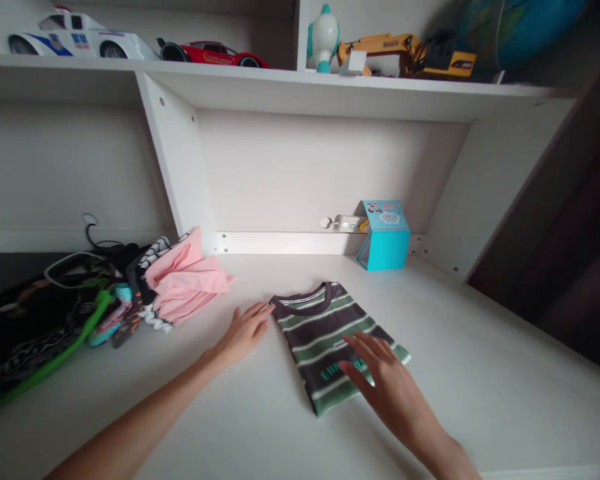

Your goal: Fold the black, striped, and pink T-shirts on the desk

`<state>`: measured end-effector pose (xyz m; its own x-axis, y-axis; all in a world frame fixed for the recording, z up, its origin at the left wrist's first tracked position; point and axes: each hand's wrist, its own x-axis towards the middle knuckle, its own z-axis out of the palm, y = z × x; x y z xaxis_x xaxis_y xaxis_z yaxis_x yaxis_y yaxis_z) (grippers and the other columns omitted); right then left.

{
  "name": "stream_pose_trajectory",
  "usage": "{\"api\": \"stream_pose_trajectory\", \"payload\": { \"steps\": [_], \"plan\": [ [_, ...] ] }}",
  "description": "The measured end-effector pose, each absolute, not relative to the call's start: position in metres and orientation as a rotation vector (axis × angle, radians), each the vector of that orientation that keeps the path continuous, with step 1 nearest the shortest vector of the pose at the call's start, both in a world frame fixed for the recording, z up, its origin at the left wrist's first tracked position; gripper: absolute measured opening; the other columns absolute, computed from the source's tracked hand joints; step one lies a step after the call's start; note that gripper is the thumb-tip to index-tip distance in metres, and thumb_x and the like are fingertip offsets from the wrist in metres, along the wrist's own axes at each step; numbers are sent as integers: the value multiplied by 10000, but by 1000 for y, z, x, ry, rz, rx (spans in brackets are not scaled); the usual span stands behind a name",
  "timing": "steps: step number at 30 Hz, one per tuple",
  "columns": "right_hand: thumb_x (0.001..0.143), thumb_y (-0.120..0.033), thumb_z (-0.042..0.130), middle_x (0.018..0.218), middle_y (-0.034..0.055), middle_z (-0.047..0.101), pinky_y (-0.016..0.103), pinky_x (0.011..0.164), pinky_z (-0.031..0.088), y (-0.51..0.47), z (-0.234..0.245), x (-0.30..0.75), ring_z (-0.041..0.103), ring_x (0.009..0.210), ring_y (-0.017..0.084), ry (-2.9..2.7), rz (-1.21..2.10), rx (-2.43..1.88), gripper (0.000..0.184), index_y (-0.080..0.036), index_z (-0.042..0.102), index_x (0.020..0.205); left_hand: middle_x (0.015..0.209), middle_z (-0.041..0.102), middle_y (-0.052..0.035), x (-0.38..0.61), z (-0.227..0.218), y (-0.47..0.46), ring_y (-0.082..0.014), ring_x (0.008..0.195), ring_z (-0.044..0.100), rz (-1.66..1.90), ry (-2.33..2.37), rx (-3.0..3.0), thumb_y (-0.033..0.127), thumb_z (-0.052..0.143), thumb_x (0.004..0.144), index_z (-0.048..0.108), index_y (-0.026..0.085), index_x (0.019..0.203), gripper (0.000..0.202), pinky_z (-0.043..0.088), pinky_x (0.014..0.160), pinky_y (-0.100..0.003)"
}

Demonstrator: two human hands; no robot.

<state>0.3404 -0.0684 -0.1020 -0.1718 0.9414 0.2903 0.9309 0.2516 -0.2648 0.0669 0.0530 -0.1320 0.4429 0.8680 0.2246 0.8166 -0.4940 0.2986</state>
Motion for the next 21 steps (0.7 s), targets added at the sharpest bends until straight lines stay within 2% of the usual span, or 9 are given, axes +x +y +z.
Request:
{"api": "stream_pose_trajectory", "payload": {
  "steps": [2, 4, 7, 10, 15, 21],
  "plan": [
    [851, -501, 473, 1409, 163, 343, 518, 998, 321, -58, -106, 321, 271, 1296, 371, -2051, -64, -1860, 584, -198, 423, 1348, 1410, 381, -59, 65, -133, 50, -213, 1295, 332, 574, 1490, 2530, 313, 261, 927, 359, 278, 1341, 427, 181, 1036, -576],
    [821, -571, 476, 1460, 140, 243, 589, 1001, 244, -50, -112, 306, 140, 1319, 422, -2029, -29, -1997, 645, -275, 348, 1380, 1384, 419, -61, 62, -130, 47, -205, 1282, 354, 604, 1491, 2527, 307, 266, 920, 385, 269, 1324, 423, 194, 1047, -544],
    [796, -670, 409, 1459, 120, 250, 660, 985, 141, -48, -121, 298, 63, 1310, 459, -2040, 96, -2071, 674, -333, 330, 1375, 1343, 469, -64, 55, -126, 46, -206, 1264, 381, 623, 1534, 2507, 303, 269, 912, 426, 260, 1291, 412, 211, 1048, -525],
    [758, -740, 367, 1473, 94, 221, 688, 970, 88, -53, -125, 310, -9, 1304, 473, -2007, 150, -2042, 729, -367, 301, 1380, 1323, 491, -62, 48, -126, 53, -207, 1255, 395, 649, 1582, 2487, 333, 271, 906, 442, 247, 1268, 410, 222, 1051, -506],
    [735, -773, 347, 1486, 63, 192, 676, 977, 114, -66, -128, 368, -24, 1307, 469, -1871, 134, -2152, 757, -376, 307, 1378, 1259, 554, -54, 45, -135, 67, -215, 1194, 472, 761, 1602, 2481, 374, 307, 878, 491, 253, 1209, 398, 296, 1030, -448],
    [735, -779, 328, 1469, 67, 251, 676, 952, 174, -86, -143, 480, 48, 1298, 494, -1646, -12, -2378, 745, -381, 340, 1365, 1198, 599, -44, 49, -137, 72, -247, 1141, 518, 773, 1603, 2502, 392, 333, 855, 524, 261, 1168, 389, 344, 993, -457]
  ]
}}
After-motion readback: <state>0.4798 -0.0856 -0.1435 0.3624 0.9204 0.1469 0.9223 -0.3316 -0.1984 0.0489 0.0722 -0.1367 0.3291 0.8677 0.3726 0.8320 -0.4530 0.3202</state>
